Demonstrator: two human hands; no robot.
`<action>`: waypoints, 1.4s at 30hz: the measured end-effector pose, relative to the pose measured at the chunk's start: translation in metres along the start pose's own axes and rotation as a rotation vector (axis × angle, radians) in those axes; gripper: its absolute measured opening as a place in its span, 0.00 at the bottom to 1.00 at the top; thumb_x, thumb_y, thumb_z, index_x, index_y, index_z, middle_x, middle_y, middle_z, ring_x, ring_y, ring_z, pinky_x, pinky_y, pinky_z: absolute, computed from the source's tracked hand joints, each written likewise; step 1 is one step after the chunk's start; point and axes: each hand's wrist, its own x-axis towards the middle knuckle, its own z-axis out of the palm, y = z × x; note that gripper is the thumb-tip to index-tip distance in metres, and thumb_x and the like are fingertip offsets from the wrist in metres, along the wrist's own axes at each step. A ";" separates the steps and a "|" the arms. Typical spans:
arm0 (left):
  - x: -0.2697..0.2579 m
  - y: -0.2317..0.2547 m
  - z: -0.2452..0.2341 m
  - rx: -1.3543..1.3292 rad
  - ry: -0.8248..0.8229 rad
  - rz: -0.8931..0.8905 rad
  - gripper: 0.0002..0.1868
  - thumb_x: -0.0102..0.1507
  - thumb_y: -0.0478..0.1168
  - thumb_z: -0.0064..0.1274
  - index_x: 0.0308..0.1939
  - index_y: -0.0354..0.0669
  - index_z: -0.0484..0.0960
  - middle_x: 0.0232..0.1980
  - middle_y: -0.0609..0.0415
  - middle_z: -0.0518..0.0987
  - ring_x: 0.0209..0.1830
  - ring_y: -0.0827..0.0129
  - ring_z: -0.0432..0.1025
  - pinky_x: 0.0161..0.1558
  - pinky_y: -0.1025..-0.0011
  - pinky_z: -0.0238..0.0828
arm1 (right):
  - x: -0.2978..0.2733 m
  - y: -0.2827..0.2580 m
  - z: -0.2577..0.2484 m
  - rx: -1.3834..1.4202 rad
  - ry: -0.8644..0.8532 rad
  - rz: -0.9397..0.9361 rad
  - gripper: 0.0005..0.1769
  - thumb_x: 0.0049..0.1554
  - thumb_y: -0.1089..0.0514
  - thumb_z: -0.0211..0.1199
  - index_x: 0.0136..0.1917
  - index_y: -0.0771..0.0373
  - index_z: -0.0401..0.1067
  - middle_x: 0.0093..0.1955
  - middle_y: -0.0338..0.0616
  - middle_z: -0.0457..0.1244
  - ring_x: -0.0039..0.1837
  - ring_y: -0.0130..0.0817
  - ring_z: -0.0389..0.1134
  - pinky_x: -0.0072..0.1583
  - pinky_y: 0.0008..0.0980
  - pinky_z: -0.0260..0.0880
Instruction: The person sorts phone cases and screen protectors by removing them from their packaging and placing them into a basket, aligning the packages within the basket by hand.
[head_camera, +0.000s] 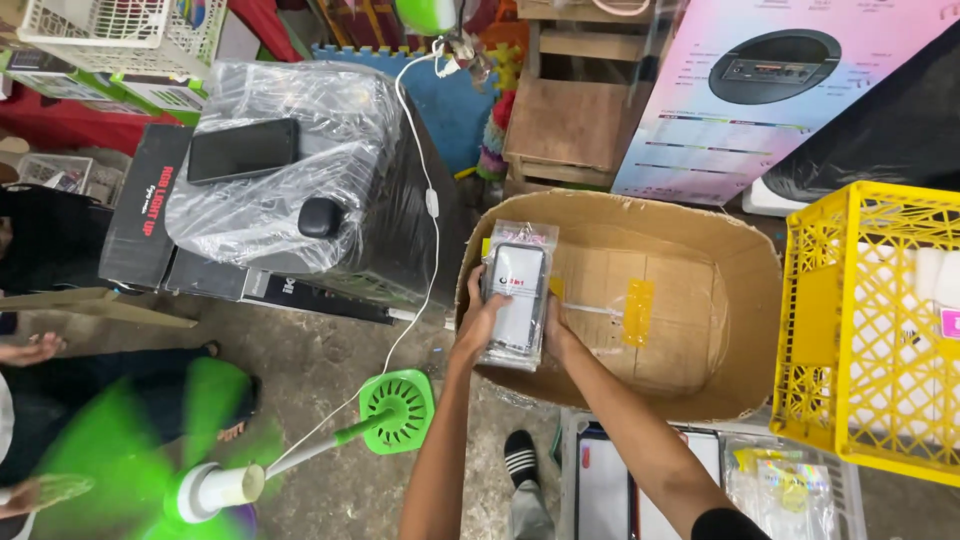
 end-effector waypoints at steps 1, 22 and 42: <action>-0.001 -0.003 0.001 0.001 -0.002 -0.001 0.45 0.57 0.47 0.54 0.76 0.57 0.52 0.66 0.41 0.72 0.62 0.54 0.68 0.64 0.62 0.61 | 0.001 -0.001 -0.003 0.002 0.002 0.000 0.43 0.64 0.30 0.33 0.73 0.62 0.66 0.67 0.53 0.66 0.67 0.48 0.67 0.67 0.47 0.69; -0.003 0.008 0.012 0.033 0.066 -0.183 0.63 0.48 0.55 0.68 0.80 0.56 0.45 0.72 0.30 0.63 0.67 0.45 0.64 0.65 0.51 0.64 | 0.005 -0.011 -0.022 -0.005 -0.190 0.033 0.53 0.62 0.24 0.15 0.79 0.59 0.57 0.74 0.52 0.61 0.72 0.48 0.63 0.71 0.47 0.64; -0.010 0.001 0.024 -0.245 -0.214 -0.271 0.54 0.49 0.57 0.65 0.75 0.44 0.60 0.65 0.43 0.76 0.65 0.55 0.70 0.63 0.58 0.67 | -0.020 -0.031 -0.042 -0.113 -0.135 0.086 0.52 0.58 0.19 0.29 0.71 0.57 0.71 0.60 0.50 0.71 0.57 0.44 0.74 0.60 0.48 0.75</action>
